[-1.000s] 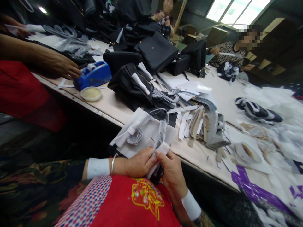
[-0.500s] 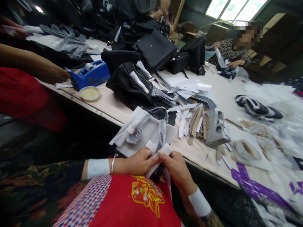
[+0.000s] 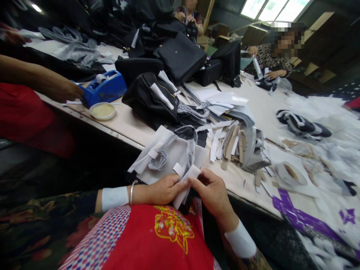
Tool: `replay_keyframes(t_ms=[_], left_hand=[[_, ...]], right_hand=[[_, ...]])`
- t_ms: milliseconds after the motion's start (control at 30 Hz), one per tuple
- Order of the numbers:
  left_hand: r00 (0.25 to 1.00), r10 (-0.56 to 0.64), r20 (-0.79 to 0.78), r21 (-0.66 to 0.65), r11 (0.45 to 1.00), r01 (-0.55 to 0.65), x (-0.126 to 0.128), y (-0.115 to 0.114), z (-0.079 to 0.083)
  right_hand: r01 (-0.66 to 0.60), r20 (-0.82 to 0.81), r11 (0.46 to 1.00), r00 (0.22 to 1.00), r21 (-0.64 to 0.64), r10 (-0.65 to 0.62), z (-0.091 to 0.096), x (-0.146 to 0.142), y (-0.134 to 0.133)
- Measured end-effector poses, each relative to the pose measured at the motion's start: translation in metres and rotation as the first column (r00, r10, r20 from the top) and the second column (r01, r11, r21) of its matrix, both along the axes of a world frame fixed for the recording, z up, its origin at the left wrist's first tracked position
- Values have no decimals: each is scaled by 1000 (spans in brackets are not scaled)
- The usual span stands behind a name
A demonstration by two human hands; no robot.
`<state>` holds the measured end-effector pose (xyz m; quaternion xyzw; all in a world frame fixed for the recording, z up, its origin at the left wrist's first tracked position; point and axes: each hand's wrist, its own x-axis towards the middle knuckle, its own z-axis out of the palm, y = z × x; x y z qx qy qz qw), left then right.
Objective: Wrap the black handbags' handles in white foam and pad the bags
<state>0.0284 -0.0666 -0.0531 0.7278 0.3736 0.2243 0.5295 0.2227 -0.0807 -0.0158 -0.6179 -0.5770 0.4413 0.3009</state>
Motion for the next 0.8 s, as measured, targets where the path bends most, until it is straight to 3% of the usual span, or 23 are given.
replay_keyframes(t_ms=[133,300,467,567,633,700,767,800], left_hand=[[992,-111,63,137,985,102,-10,-1,-6],[985,-171,11,205,965,165,-12,-4,-12],[998,-32,-47,170,985,39,-1,-8,-16],[1000,-6,-20,183,983,10,2,-9,-13],[1000,5,18,200,980,-9,1,-9,-11],[999,27,33,209,977,-33,0,-9,-9],[998,38,51,218,975,-48,1,-8,-9],[997,29,68,221,974,-44,1,-8,-9]], right_hand=[[52,-149,997,987,-56,-60,-3,-2,-2],[136,-185,988,972,-73,-147,0,-8,-4],[178,-152,983,971,-48,-183,-1,-19,-3],[178,-111,984,978,-17,-179,-6,-16,-6],[170,-39,984,985,50,-168,-8,-12,-10],[150,92,965,981,215,-173,-6,-7,-14],[7,282,893,948,450,-150,2,-5,-16],[-144,400,837,911,529,-96,8,-5,-15]])
